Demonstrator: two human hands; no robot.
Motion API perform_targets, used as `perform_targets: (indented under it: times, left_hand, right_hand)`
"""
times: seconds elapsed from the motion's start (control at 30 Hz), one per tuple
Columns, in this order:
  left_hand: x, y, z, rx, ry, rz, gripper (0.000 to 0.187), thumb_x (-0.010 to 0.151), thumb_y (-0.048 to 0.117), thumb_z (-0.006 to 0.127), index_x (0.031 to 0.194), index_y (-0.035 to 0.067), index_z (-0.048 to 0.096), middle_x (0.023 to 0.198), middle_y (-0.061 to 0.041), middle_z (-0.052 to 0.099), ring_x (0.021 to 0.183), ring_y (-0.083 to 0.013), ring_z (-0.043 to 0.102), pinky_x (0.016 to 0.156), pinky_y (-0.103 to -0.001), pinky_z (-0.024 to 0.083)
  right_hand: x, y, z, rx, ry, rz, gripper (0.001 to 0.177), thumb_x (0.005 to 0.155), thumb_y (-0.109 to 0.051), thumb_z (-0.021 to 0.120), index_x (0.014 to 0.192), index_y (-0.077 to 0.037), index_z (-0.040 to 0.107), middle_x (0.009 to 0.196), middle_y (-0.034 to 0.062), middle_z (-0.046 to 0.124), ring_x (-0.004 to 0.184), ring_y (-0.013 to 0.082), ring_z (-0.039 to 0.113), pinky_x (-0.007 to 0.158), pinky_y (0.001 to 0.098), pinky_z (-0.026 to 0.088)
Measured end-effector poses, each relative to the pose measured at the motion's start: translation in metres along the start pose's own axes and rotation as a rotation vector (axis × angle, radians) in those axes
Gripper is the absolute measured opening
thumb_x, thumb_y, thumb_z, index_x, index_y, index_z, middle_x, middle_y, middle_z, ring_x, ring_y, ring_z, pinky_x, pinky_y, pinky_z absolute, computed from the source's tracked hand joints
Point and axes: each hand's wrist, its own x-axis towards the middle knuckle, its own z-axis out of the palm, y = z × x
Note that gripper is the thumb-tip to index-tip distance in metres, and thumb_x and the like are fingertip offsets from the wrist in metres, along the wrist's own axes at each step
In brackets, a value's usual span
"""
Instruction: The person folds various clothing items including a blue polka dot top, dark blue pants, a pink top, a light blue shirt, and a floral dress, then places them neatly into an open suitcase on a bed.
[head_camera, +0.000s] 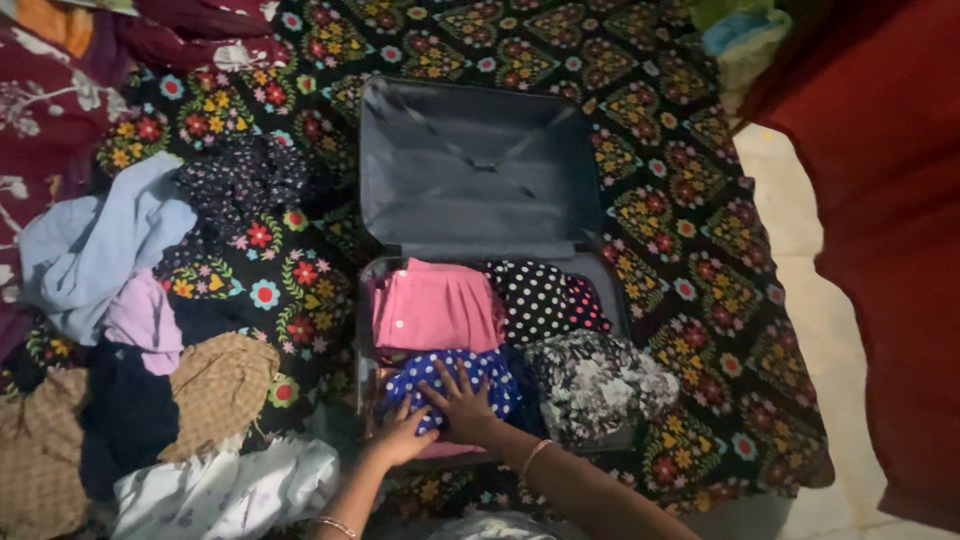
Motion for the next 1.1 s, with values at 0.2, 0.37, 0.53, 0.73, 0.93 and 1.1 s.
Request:
perform_targets:
  times: [0.2,0.37,0.53,0.73,0.93,1.1]
  left_hand:
    - [0.009,-0.006,-0.006,-0.002,-0.019,-0.014,0.074,0.093,0.060,0.057,0.158,0.037,0.030,0.173,-0.001,0.003,0.159,-0.0286,0.008,0.122,-0.068,0.001]
    - [0.034,-0.054,-0.020,-0.541,0.472,0.180,0.046,0.093,0.037,0.066,0.136,0.023,0.062,0.150,-0.009,0.047,0.136,-0.0308,0.049,0.112,-0.044,0.041]
    - [0.024,-0.159,-0.041,-0.578,1.162,-0.223,0.038,0.095,0.022,0.064,0.132,0.012,0.064,0.127,-0.018,0.066,0.118,-0.0379,0.061,0.097,-0.048,0.050]
    - [-0.027,-0.271,-0.043,-0.411,1.152,-0.779,0.060,0.093,0.041,0.071,0.144,0.012,0.062,0.150,-0.036,0.047,0.141,-0.0496,0.037,0.107,-0.065,0.034]
    - [-0.062,-0.319,-0.040,-0.402,1.152,-0.736,0.052,0.087,0.056,0.071,0.131,0.028,0.069,0.166,-0.033,0.022,0.156,-0.0479,0.013,0.122,-0.063,0.024]
    - [-0.055,-0.346,-0.055,-0.384,0.926,-0.906,0.050,0.079,0.065,0.071,0.120,0.037,0.075,0.172,-0.032,0.005,0.153,-0.0590,0.007,0.113,-0.075,0.020]
  right_hand:
    - [0.011,-0.002,-0.007,0.005,-0.100,0.034,0.114,0.075,-0.060,0.081,0.165,-0.039,0.014,0.172,0.0148,-0.014,0.153,0.0538,-0.012,0.104,0.0883,0.011]
    - [0.021,-0.002,-0.011,-0.030,-0.124,0.043,0.116,0.076,-0.059,0.082,0.164,-0.039,0.010,0.171,0.0150,-0.017,0.152,0.0539,-0.013,0.103,0.0895,0.009]
    - [0.024,0.001,-0.013,0.005,-0.204,0.055,0.125,0.070,-0.055,0.086,0.166,-0.039,0.008,0.172,0.0162,-0.017,0.152,0.0557,-0.013,0.103,0.0892,0.010]
    - [0.030,0.004,-0.009,0.020,-0.216,0.061,0.128,0.072,-0.052,0.089,0.167,-0.037,0.005,0.170,0.0181,-0.021,0.151,0.0567,-0.018,0.100,0.0909,0.009]
    - [0.031,-0.003,-0.015,0.013,-0.290,0.116,0.134,0.065,-0.050,0.091,0.167,-0.036,0.005,0.171,0.0173,-0.022,0.152,0.0555,-0.019,0.103,0.0889,0.009]
    - [0.029,-0.004,-0.015,0.070,-0.267,0.144,0.129,0.067,-0.056,0.091,0.165,-0.036,0.008,0.169,0.0179,-0.020,0.152,0.0549,-0.018,0.104,0.0885,0.010]
